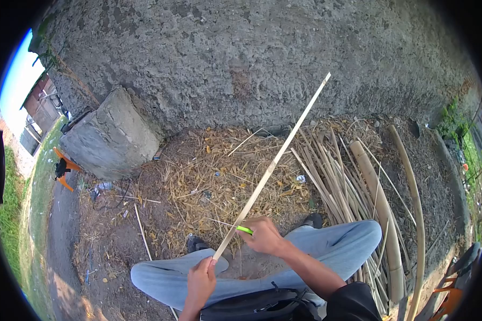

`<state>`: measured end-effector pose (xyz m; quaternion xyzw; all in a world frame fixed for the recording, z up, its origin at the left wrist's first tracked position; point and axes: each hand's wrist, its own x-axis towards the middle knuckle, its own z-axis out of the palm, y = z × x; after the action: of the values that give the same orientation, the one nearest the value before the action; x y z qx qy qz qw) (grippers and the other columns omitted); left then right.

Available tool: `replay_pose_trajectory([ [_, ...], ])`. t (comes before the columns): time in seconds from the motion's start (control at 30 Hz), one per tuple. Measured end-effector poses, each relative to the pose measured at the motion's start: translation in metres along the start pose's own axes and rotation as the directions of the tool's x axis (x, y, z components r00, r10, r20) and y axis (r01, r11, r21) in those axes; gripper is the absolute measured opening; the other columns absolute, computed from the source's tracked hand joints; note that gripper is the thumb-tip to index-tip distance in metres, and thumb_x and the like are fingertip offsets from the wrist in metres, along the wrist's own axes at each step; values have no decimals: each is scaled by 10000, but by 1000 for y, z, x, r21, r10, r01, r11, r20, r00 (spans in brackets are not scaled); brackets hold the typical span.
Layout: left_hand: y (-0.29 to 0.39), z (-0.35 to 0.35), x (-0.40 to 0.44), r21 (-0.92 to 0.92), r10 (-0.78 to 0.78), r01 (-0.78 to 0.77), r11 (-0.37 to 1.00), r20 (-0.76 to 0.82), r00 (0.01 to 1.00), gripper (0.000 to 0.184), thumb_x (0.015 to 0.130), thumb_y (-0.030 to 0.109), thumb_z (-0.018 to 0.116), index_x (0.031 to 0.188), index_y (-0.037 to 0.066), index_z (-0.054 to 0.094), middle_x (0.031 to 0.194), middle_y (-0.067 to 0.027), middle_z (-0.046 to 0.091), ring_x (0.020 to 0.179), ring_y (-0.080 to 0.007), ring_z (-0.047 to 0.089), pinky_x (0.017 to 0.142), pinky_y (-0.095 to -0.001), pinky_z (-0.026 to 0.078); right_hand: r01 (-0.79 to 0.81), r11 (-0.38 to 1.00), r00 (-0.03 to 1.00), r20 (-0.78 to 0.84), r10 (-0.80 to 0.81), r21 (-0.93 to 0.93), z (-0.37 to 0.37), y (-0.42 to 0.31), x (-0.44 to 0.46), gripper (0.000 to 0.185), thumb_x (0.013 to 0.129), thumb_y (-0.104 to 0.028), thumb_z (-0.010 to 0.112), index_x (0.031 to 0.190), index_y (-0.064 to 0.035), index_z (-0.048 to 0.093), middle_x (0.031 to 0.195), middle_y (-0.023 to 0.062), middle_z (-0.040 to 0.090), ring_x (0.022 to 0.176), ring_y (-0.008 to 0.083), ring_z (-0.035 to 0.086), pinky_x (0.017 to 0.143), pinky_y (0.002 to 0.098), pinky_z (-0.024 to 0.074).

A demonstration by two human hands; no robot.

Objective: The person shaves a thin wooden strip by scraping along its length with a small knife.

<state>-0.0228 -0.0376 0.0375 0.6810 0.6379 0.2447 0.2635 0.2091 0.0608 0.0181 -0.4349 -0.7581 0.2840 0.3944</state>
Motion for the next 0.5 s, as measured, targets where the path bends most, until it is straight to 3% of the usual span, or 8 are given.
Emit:
replay_pose_trajectory([
  [0.07,2,3,1,50,28,-26,998,-48,998,204,991,190,567,1048,17,660,898,-188,698,753,-444,662,635,-505,508,51,999,990,-131,-52,-16,8,-8,-3,121,761,-39,723,880,-20,723,754,155,676,626,331,641,549,415,505],
  [0.1,4,4,2,50,24,-21,999,-77,997,200,989,183,567,1049,16,659,892,-193,699,758,-446,663,636,-502,514,50,999,990,-131,-52,-14,15,-9,-4,121,761,-39,723,880,-20,723,754,155,676,626,331,641,549,415,505],
  [0.17,2,6,3,52,21,-15,999,-105,994,195,987,175,568,1050,15,659,886,-198,699,763,-449,664,638,-499,521,106,994,951,-287,-113,-41,25,-11,-5,211,702,11,720,910,-24,726,795,143,685,622,311,646,551,397,525],
  [0.27,-5,6,6,-51,-7,2,999,-103,995,177,982,147,570,1048,6,655,843,-230,682,746,-451,659,621,-486,513,176,984,953,-256,-165,20,20,-12,-1,177,726,21,723,895,-21,749,731,117,685,590,266,648,505,344,501],
  [0.33,-4,8,6,-141,-9,-12,990,-147,989,177,989,122,554,956,-20,655,652,-160,611,545,-265,617,538,-364,457,200,979,959,-210,-191,27,17,-17,-1,159,736,19,726,890,-16,749,722,120,682,577,261,640,507,340,506],
  [0.37,-4,7,7,-141,-11,-10,990,-145,989,177,989,122,554,956,-20,655,652,-160,611,545,-265,617,538,-364,457,224,974,962,-166,-216,31,17,-19,-2,141,747,17,729,884,-10,748,713,124,679,564,256,633,509,335,511],
  [0.43,-6,5,12,-153,-106,90,984,-99,989,199,995,132,552,938,-23,664,610,-100,566,522,-146,547,515,-319,426,208,973,965,-187,-186,104,17,-22,-7,114,768,1,729,881,-1,738,713,112,683,571,229,642,508,324,506],
  [0.5,-15,5,14,-157,-128,110,981,-110,986,188,989,121,555,946,-27,662,612,-132,572,503,-191,541,511,-338,424,193,965,967,-202,-156,178,12,-22,-11,92,789,-14,728,879,7,727,713,99,686,578,202,651,508,312,501],
])
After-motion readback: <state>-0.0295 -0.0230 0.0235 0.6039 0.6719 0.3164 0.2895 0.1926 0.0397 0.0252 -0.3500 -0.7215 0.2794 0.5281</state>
